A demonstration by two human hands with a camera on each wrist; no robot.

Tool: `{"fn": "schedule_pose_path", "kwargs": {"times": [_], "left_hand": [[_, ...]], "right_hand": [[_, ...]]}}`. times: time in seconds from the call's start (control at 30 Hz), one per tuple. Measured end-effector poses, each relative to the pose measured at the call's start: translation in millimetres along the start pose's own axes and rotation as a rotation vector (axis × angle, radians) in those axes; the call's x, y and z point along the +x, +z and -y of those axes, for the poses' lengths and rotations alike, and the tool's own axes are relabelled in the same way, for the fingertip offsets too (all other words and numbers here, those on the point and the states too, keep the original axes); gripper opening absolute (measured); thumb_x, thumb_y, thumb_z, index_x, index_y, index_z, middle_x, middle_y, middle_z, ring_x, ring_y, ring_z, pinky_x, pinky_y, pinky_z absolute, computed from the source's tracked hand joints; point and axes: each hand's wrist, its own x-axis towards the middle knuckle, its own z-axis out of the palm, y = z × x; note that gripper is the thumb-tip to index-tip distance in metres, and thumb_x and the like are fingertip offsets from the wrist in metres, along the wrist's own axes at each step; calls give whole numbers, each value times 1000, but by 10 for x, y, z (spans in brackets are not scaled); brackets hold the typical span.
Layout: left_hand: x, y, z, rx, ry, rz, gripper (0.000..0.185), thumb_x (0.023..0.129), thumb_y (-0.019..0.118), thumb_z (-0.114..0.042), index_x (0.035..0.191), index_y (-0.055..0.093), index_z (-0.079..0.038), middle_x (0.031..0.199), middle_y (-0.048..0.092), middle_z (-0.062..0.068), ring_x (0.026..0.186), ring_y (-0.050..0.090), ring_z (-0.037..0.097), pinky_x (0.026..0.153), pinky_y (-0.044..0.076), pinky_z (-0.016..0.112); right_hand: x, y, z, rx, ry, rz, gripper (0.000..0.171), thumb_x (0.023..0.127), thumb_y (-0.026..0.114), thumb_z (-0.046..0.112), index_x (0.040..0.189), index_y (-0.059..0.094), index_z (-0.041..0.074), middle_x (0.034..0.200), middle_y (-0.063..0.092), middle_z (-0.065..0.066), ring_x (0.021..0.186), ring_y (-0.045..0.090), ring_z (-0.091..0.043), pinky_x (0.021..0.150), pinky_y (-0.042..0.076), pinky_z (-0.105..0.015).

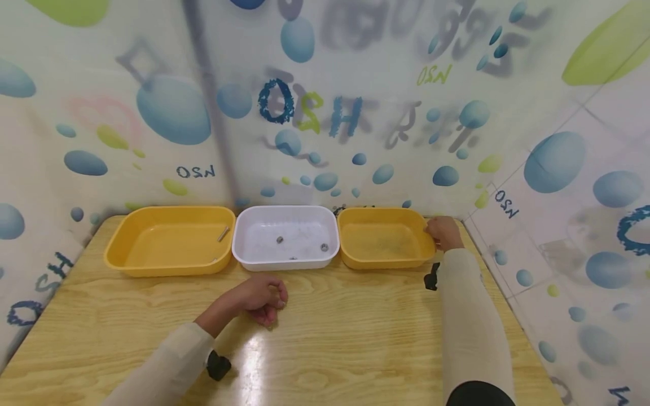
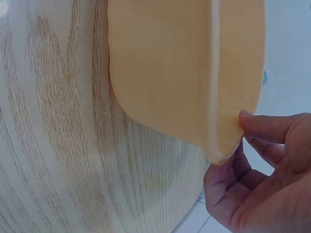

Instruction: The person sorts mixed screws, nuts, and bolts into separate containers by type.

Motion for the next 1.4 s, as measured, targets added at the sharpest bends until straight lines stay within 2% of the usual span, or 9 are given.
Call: {"fn": "schedule_pose_path", "kwargs": {"times": [0.17, 0.33, 0.4, 0.53, 0.63, 0.77, 1.07, 1.23, 1.4], "left_hand": [[0, 120, -303, 96, 58, 36, 6, 91, 56, 1, 89, 59, -4, 52, 59, 9, 43, 57, 16, 48, 54, 36], [67, 231, -696, 154, 102, 55, 4, 93, 57, -2, 92, 60, -3, 56, 63, 12, 45, 61, 19, 55, 57, 42], [97, 258, -840, 149, 113, 53, 4, 93, 57, -2, 94, 61, -2, 56, 64, 13, 46, 62, 20, 59, 58, 44], [188, 293, -1103, 106, 136, 16, 5, 92, 57, -1, 96, 61, -2, 57, 62, 13, 46, 61, 21, 55, 57, 40], [259, 301, -1272, 67, 156, -21, 6, 91, 58, 0, 95, 61, -3, 57, 62, 14, 47, 62, 23, 49, 55, 34], [361, 298, -1471, 45, 169, -68, 2, 93, 60, -3, 94, 60, -5, 58, 64, 14, 51, 65, 26, 50, 55, 33], [483, 299, -1773, -68, 203, -134, 4, 94, 59, -2, 97, 58, -3, 60, 62, 14, 47, 60, 20, 50, 55, 31], [556, 375, -1838, -87, 182, -188, 6, 93, 59, -2, 97, 59, -6, 59, 61, 13, 46, 59, 20, 47, 53, 28], [634, 463, -1853, -81, 181, -214, 13, 94, 60, -4, 106, 62, -9, 59, 62, 13, 44, 59, 20, 48, 54, 29]], "right_hand": [[-20, 2, 20, 4, -6, -5, 40, 100, 47, 15, 135, 45, -4, 96, 49, -7, 82, 51, -19, 73, 50, -27], [-32, 2, 17, 6, 4, 1, 37, 101, 45, 16, 133, 46, -3, 87, 46, -5, 78, 49, -18, 72, 48, -27], [-33, 8, 15, 13, 16, 6, 34, 101, 45, 15, 130, 46, -3, 86, 44, -5, 78, 48, -19, 72, 47, -27], [-34, -7, -14, 38, 34, 16, 33, 101, 45, 15, 129, 46, -3, 92, 44, -7, 83, 48, -21, 74, 46, -28], [-40, -11, -30, 44, 19, 18, 34, 101, 45, 14, 131, 46, -3, 96, 46, -8, 83, 49, -21, 75, 47, -28], [-49, -3, -31, 45, -12, 12, 31, 101, 46, 14, 127, 46, -2, 92, 47, -6, 77, 49, -18, 74, 47, -29], [-37, 9, -27, 34, -24, 6, 32, 100, 46, 14, 127, 47, -3, 87, 46, -5, 77, 49, -18, 74, 47, -29], [-11, 24, -38, 56, -25, 7, 31, 101, 46, 13, 127, 47, -2, 93, 47, -6, 79, 50, -18, 74, 47, -29], [-12, 34, -48, 65, -29, -3, 34, 100, 46, 12, 131, 47, -3, 97, 49, -7, 79, 51, -18, 73, 48, -28]]}}
